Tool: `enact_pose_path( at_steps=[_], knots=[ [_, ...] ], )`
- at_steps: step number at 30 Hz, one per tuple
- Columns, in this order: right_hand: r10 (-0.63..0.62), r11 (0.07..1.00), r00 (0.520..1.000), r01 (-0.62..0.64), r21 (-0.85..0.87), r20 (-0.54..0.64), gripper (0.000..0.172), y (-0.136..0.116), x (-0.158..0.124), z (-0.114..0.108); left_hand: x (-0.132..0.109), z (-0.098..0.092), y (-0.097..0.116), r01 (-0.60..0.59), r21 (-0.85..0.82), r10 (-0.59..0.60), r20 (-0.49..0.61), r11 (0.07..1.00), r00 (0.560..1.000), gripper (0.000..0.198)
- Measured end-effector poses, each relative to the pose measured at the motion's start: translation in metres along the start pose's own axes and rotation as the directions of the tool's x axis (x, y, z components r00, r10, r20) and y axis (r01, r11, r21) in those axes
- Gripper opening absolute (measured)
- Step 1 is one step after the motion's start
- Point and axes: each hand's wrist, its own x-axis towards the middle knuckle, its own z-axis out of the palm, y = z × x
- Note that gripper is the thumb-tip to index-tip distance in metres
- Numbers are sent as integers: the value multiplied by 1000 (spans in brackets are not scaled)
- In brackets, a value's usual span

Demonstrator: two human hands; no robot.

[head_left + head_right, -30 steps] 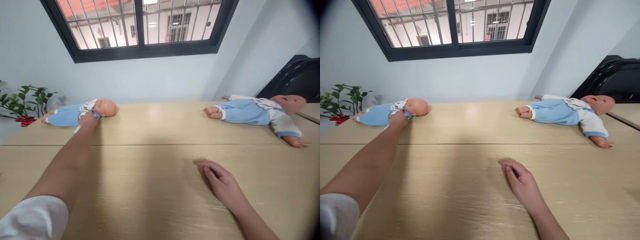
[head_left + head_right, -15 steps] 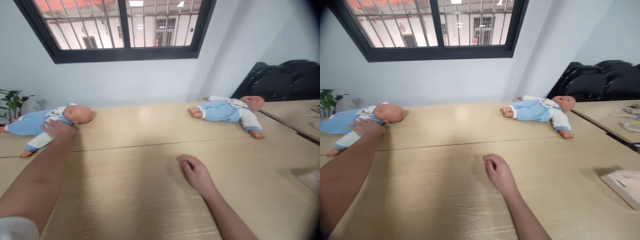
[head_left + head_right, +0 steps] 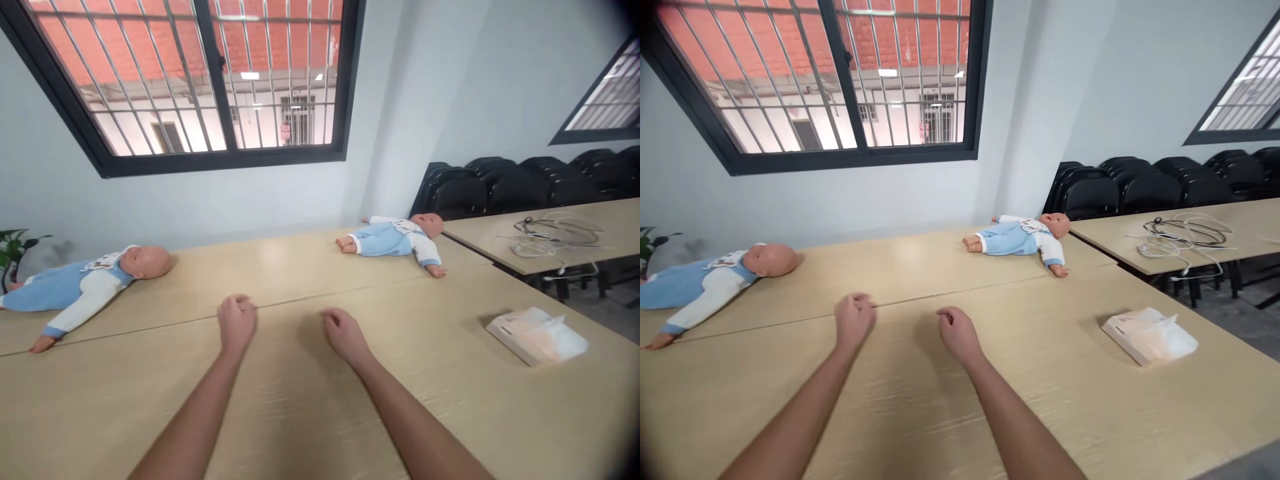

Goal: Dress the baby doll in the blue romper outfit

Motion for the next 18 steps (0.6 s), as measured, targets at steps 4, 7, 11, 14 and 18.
enact_pose_path(
  at_steps=[4,7,11,14,18],
  knots=[
    [19,990,995,-32,-134,-96,33,33,54,-57,-83,12,35,-299,-134,325,268,945,907,13],
    [86,959,978,-133,-252,-189,27,72,99,-121,-115,13,44,-470,-158,484,472,868,737,14],
    [254,878,899,-369,-304,-357,38,131,140,-195,-116,11,49,-426,-185,454,545,885,705,14],
    [354,825,825,-497,-269,-439,54,177,158,-226,-110,10,52,-406,-204,446,565,890,694,13],
    [424,800,776,-563,-209,-467,70,225,179,-241,-110,11,55,-403,-199,440,575,893,690,13]
  ],
)
